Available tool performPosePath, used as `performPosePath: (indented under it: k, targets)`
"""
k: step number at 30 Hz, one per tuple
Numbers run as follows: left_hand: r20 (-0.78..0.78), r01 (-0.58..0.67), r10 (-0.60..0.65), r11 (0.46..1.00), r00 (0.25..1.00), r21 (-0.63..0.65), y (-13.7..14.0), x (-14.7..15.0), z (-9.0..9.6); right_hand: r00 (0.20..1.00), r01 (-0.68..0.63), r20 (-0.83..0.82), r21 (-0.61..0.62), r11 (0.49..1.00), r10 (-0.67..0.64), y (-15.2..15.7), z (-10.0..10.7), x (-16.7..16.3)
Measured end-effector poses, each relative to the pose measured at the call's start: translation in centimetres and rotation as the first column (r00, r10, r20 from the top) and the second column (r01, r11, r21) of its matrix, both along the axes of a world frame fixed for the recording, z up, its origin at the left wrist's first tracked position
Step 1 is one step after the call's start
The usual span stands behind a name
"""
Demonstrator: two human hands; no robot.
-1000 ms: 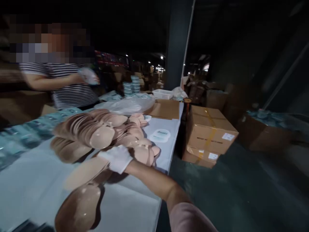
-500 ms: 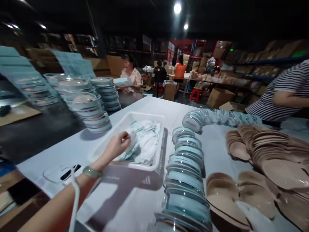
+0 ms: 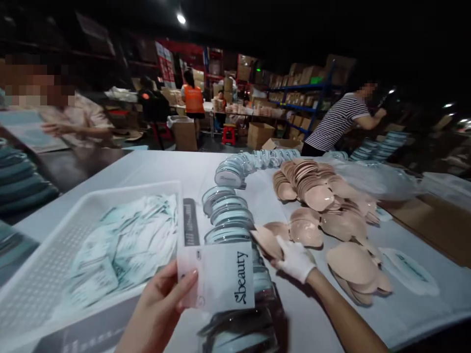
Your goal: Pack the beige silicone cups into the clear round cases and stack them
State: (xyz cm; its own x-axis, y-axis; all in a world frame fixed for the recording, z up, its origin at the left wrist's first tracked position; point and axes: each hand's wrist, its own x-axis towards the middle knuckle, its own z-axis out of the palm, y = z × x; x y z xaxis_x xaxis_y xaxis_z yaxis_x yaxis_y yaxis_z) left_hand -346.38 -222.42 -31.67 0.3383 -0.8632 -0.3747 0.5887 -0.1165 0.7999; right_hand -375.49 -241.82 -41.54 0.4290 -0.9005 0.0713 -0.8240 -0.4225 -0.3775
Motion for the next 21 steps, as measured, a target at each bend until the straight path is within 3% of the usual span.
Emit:
performPosePath:
  k: [3,10,17,21]
  targets:
    - [-0.028,-0.038,0.039,0.999,0.999,0.023,0.5,0.6,-0.8,0.993,-0.066,-0.094,0.028,0.997,0.069,1.6,-1.1,0.8]
    - [-0.078,-0.12,0.126,0.99,0.989,0.079,1.0,1.1,-1.9,0.989,-0.133,-0.063,0.022,0.991,0.134,1.4,-2.7,-0.2]
    - [-0.103,-0.071,0.075,0.997,0.992,0.042,-0.5,-0.1,-1.7,0.959,-0.06,-0.283,-0.159,0.985,0.013,2.8,-5.1,1.7]
    - [-0.088,-0.028,0.031,0.999,0.996,0.035,-1.2,-0.9,-1.2,0.975,-0.049,-0.224,-0.221,0.974,-0.002,2.6,-6.0,1.6]
